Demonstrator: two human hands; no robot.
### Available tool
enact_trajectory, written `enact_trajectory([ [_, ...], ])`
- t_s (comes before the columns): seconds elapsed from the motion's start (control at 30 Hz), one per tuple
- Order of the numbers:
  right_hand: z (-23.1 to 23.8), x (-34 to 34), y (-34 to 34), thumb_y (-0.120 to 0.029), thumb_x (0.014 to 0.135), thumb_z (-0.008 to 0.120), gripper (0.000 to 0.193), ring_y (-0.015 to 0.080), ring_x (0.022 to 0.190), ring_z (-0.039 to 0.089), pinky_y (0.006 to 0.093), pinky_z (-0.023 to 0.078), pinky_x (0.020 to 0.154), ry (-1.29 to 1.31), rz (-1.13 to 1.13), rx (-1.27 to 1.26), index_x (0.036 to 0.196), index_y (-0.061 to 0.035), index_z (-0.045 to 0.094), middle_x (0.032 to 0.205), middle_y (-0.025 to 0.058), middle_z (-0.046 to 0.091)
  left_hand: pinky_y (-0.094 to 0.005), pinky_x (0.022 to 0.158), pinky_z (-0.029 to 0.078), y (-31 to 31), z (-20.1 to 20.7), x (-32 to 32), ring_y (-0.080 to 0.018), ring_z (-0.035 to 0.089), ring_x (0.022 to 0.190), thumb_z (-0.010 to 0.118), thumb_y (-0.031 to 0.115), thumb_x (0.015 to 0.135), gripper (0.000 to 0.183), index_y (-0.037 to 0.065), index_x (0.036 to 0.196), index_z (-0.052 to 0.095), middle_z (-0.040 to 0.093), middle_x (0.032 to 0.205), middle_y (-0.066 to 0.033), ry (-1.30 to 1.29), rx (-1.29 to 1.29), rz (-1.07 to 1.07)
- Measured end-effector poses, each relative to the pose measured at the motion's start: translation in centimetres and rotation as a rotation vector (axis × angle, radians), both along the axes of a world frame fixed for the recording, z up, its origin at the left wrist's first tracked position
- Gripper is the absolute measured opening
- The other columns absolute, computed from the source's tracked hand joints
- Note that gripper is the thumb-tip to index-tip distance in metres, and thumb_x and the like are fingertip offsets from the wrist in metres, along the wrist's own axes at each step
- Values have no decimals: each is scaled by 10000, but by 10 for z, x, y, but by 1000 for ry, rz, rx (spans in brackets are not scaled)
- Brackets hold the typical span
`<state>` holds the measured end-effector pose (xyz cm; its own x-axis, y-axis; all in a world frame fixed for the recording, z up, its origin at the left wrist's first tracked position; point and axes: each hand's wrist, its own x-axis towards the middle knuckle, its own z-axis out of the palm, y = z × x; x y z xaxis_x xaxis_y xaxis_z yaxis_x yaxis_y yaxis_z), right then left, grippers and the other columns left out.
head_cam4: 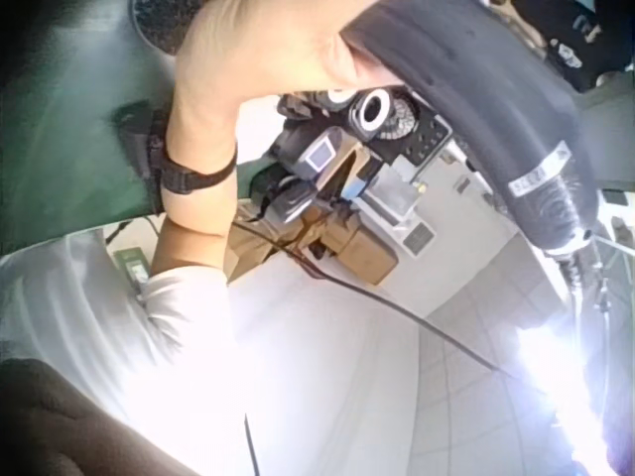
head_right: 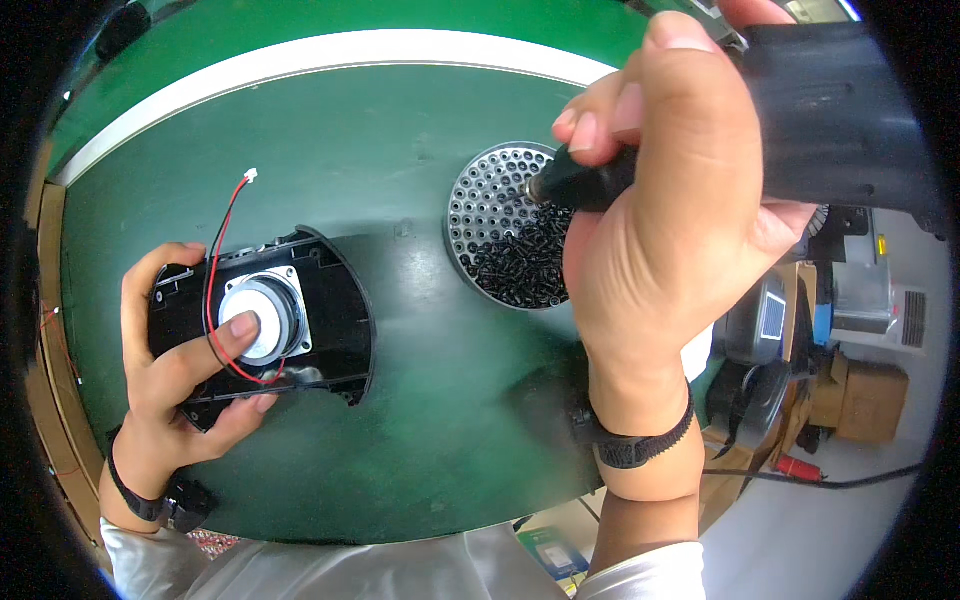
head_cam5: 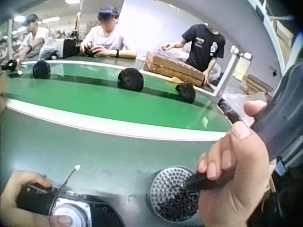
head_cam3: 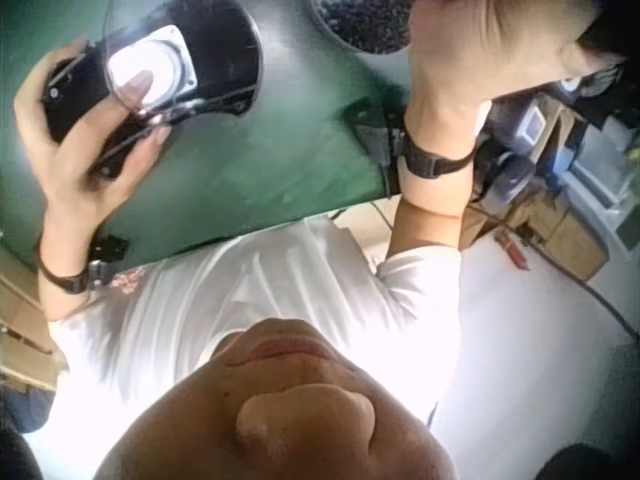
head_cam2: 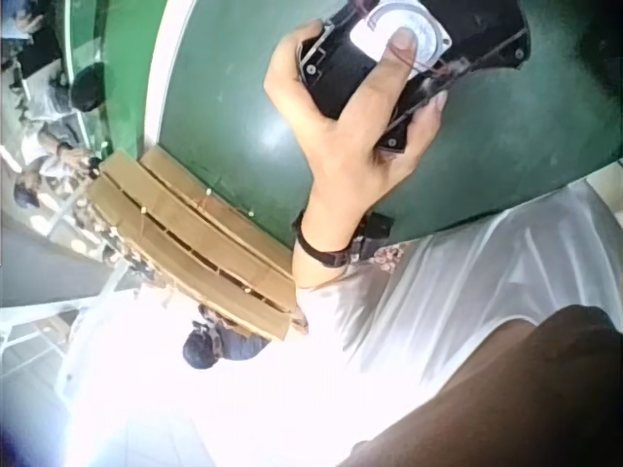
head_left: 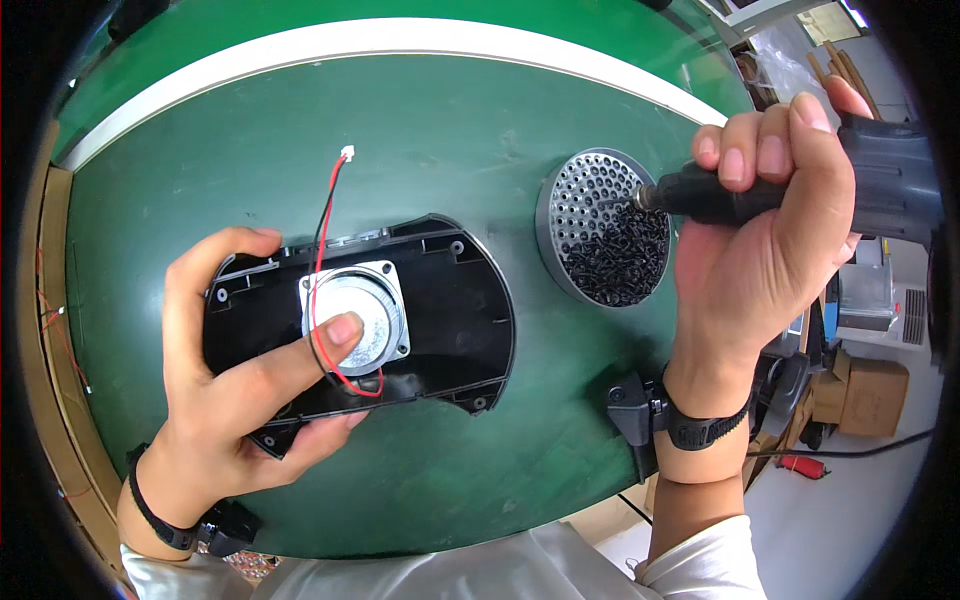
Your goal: Assembling small electronic speaker components into plastic enclosures using an electric screwdriver on a factory assembly line.
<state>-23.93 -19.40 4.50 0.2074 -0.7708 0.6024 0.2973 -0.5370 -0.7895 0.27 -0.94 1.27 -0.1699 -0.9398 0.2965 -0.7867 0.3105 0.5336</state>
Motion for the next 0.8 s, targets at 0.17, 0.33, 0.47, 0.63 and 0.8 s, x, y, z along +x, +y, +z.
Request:
enact_trajectory([
  [0.17,-7,3,-7,-105,941,573,279,115,636,443,323,432,642,-22,-56,-3,1196,-34,485,744,11,444,-419,922,503,0,-3,3,-376,591,1070,799,127,635,516,121,1139,687,364,1351,-263,33,-7,3],
  [0.33,-9,11,-1,-85,926,588,284,117,631,450,320,431,641,-11,-46,28,1184,-27,485,745,17,458,-424,938,491,1,-1,4,-375,580,1086,803,141,632,526,119,1145,689,363,1353,-265,9,24,-7],
  [0.47,-10,22,6,-82,922,589,278,117,624,456,321,433,637,-28,-84,74,1175,-30,486,735,18,457,-420,933,495,2,0,6,-374,584,1080,802,141,629,532,118,1148,689,360,1354,-263,-4,34,-5],
  [0.63,-17,14,-2,-69,917,591,265,116,624,459,319,434,635,14,-81,19,1160,-38,489,728,14,455,-406,913,509,1,0,6,-371,593,1068,801,137,626,534,121,1148,690,356,1351,-262,4,36,-11],
  [0.8,-17,14,-2,-69,924,583,270,113,636,466,319,439,642,33,-69,13,1177,-49,491,737,5,461,-409,908,510,1,-3,6,-372,591,1068,806,143,622,532,124,1141,691,359,1347,-262,20,26,-7],
])
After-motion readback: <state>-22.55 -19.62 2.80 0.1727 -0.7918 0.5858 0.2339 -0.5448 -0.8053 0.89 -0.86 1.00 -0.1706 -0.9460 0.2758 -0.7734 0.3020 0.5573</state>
